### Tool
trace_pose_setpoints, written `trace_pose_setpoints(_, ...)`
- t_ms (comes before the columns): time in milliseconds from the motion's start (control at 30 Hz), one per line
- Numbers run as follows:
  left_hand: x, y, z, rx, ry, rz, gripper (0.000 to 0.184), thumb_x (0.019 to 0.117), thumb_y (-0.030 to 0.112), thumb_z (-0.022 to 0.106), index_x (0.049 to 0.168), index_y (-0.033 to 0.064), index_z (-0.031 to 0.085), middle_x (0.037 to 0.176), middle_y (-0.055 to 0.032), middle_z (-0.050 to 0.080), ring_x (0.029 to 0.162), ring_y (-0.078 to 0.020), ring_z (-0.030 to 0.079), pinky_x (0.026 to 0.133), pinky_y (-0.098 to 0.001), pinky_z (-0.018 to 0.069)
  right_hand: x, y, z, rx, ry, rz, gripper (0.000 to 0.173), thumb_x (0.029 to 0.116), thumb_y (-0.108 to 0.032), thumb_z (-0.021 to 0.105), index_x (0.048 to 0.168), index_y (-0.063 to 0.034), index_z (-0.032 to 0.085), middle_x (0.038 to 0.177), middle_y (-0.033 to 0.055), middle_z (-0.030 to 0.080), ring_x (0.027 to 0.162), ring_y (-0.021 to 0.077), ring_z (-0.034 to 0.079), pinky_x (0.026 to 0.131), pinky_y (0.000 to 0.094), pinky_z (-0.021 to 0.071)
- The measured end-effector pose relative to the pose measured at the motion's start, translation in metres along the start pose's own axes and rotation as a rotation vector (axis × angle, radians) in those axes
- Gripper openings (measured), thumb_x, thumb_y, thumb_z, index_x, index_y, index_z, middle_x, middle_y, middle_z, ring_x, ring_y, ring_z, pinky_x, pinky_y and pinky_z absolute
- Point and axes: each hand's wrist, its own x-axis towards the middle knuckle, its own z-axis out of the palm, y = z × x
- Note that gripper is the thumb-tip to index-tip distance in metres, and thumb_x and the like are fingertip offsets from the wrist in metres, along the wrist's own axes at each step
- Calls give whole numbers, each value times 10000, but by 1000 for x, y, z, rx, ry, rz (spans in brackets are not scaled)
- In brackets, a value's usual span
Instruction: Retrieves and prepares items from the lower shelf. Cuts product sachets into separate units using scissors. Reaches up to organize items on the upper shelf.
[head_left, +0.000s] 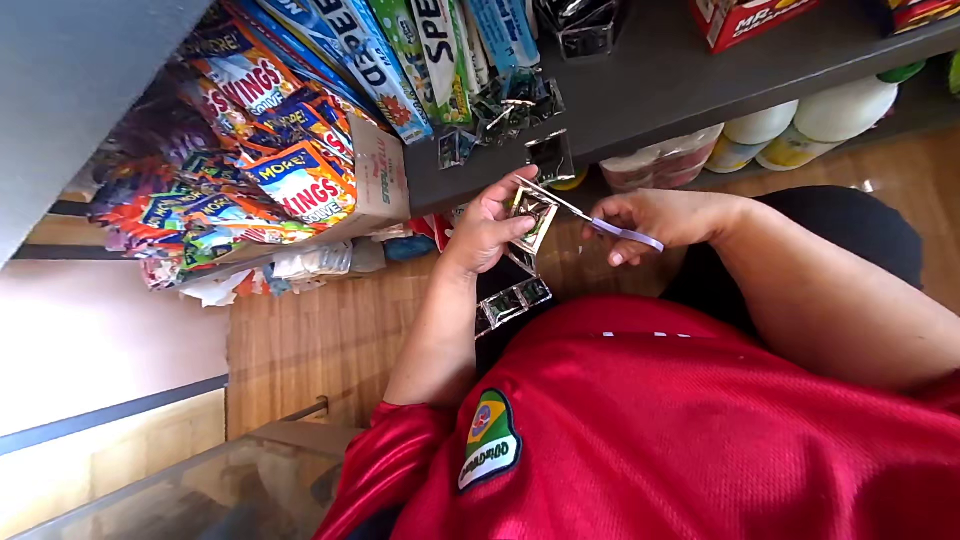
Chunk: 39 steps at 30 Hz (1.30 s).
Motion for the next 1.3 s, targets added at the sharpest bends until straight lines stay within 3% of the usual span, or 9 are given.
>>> trace_pose_setpoints(133,7,11,-28,144,216,81,653,859,-84,580,1483,26,424,1287,-39,618,962,-94,664,832,-296,584,-1,2,-5,10,50,-7,383,857,-70,735,1210,-25,593,780,-5,655,655,54,620,625,207,540)
trace_pose_setpoints(267,21,17,-77,345,463,26,653,908,-50,556,1535,46,404,1520,-132,463,1235,-186,573,987,-376,519,1,1,-4,7,125,32,381,882,-44,724,1237,-17,588,804,24,660,670,84,621,633,236,541)
trace_pose_setpoints(367,31,14,-96,413,485,-83,605,928,-41,556,1514,54,442,1524,-137,462,1281,-205,544,1016,-393,496,4,2,-3,18,128,51,372,889,-29,719,1236,-17,584,801,29,654,659,77,610,632,230,534)
trace_pose_setpoints(467,37,11,-93,528,532,-183,625,902,-32,608,1499,81,460,1526,-151,455,1335,-243,499,1046,-434,461,5,3,-4,7,124,49,359,892,-25,722,1226,-15,590,793,31,651,641,80,602,617,229,526)
trace_pose_setpoints(633,31,8,-80,635,618,-182,822,841,-26,687,1575,158,365,1539,-168,435,1368,-284,476,1053,-474,463,5,2,-2,-15,181,26,379,901,-54,719,1252,-11,581,839,47,643,671,94,603,635,248,533)
trace_pose_setpoints(767,23,11,-63,703,699,-162,733,843,-8,707,1512,110,433,1491,-194,468,1296,-292,533,995,-472,503,10,5,5,-2,265,-55,410,890,-100,724,1263,-29,570,828,18,648,664,70,605,625,236,537)
trace_pose_setpoints(967,8,15,13,677,444,34,701,836,19,729,1476,49,447,1424,-167,526,1258,-222,561,968,-389,532,23,10,24,21,363,-154,521,894,-145,739,1343,-8,513,953,54,684,790,76,640,724,253,549)
trace_pose_setpoints(1067,11,6,43,629,332,108,644,835,-25,720,1433,13,483,1417,-176,516,1235,-198,572,967,-341,537,26,7,36,88,456,-180,447,880,-79,742,1270,-9,536,919,34,679,764,58,649,716,234,566)
trace_pose_setpoints(1300,21,-7,60,456,234,201,649,876,-57,679,1472,0,430,1429,-175,492,1195,-180,611,959,-331,568,28,12,37,244,624,-329,419,818,-7,712,1199,-55,544,872,-30,692,730,27,655,679,208,569)
